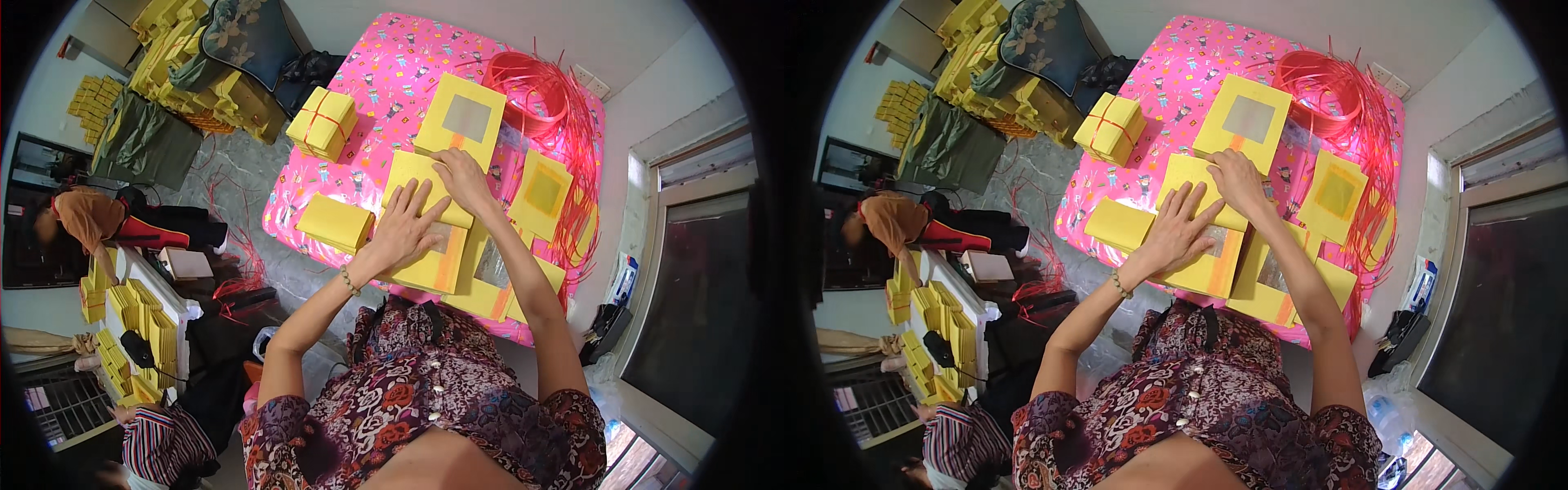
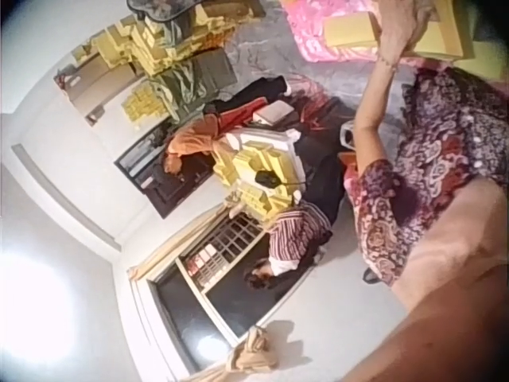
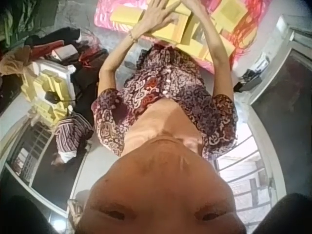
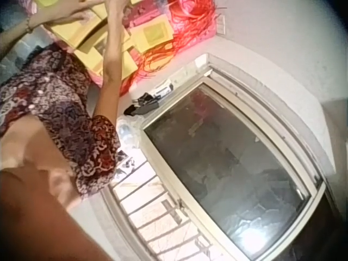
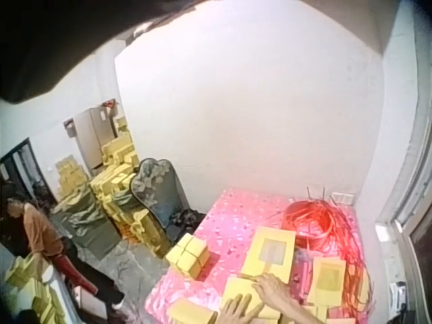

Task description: Folding and stacking sheets of yellow paper decorated with metallic squares.

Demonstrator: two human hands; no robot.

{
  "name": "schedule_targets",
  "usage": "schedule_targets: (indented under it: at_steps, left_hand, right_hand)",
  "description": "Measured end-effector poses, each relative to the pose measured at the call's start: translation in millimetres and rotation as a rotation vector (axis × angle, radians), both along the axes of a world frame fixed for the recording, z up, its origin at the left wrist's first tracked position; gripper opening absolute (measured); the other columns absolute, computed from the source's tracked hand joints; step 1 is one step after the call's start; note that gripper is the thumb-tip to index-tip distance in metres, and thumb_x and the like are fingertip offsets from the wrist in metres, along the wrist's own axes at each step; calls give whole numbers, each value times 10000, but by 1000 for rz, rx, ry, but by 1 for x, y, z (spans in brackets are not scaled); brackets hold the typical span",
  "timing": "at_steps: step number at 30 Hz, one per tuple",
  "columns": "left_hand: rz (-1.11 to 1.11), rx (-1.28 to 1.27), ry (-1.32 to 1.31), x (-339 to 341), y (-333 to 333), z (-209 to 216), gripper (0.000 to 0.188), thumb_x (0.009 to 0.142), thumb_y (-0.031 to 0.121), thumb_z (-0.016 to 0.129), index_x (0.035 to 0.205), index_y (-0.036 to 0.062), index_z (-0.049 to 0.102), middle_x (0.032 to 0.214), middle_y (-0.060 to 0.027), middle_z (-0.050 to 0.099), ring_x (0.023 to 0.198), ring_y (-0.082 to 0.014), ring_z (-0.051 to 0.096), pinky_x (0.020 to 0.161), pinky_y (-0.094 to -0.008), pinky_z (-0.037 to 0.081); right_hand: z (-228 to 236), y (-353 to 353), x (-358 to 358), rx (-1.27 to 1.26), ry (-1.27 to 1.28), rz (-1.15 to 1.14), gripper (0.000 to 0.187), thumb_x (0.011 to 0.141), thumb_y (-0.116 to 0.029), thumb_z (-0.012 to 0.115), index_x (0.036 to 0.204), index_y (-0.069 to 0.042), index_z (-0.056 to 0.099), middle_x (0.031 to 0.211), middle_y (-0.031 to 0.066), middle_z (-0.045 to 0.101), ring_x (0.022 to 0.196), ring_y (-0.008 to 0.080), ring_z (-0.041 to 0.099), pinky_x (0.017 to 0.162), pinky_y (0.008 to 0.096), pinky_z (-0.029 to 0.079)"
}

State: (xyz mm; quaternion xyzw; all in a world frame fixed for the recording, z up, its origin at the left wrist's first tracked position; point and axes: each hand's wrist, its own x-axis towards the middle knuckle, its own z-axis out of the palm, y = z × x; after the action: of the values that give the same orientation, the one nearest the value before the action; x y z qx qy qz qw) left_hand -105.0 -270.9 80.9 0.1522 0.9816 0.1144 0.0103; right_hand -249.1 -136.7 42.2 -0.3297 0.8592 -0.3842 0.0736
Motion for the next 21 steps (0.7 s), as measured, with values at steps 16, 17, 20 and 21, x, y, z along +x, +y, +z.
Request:
schedule_targets:
  at_steps: [16, 17, 20, 21]
  left_hand:
    - [1, 29, -1, 1, -2, -1, 669, 908, 410, 555, 1501, 218, 312, 1518, -215, 253, 1391, -448, 225, 1138, -571, 192]
    - [5, 32, -22, 1, -2, -1, 674, 909, 414, 554, 1502, 211, 308, 1509, -218, 265, 1390, -449, 228, 1136, -572, 195]
    - [6, 29, -55, 0, -1, 3, 684, 909, 426, 551, 1502, 190, 304, 1489, -225, 291, 1391, -447, 232, 1133, -572, 198]
    - [6, 22, -66, 0, -1, 5, 690, 909, 433, 549, 1501, 176, 304, 1479, -227, 304, 1392, -444, 234, 1132, -570, 200]
  right_hand:
    - [1, -7, 3, -113, 36, 36, 240, 920, -141, 564, 1116, -19, 629, 993, 146, 603, 1000, 329, 582, 867, 422, 465]
    - [2, -6, 3, -109, 22, 31, 241, 920, -144, 565, 1115, -19, 632, 994, 145, 603, 997, 328, 584, 865, 422, 467]
    - [1, -7, 3, -88, 14, 21, 245, 919, -149, 569, 1116, -19, 634, 993, 145, 603, 992, 328, 588, 861, 423, 470]
    - [1, -7, 3, -72, 20, 17, 249, 918, -153, 570, 1119, -20, 635, 992, 145, 602, 989, 328, 589, 860, 423, 472]
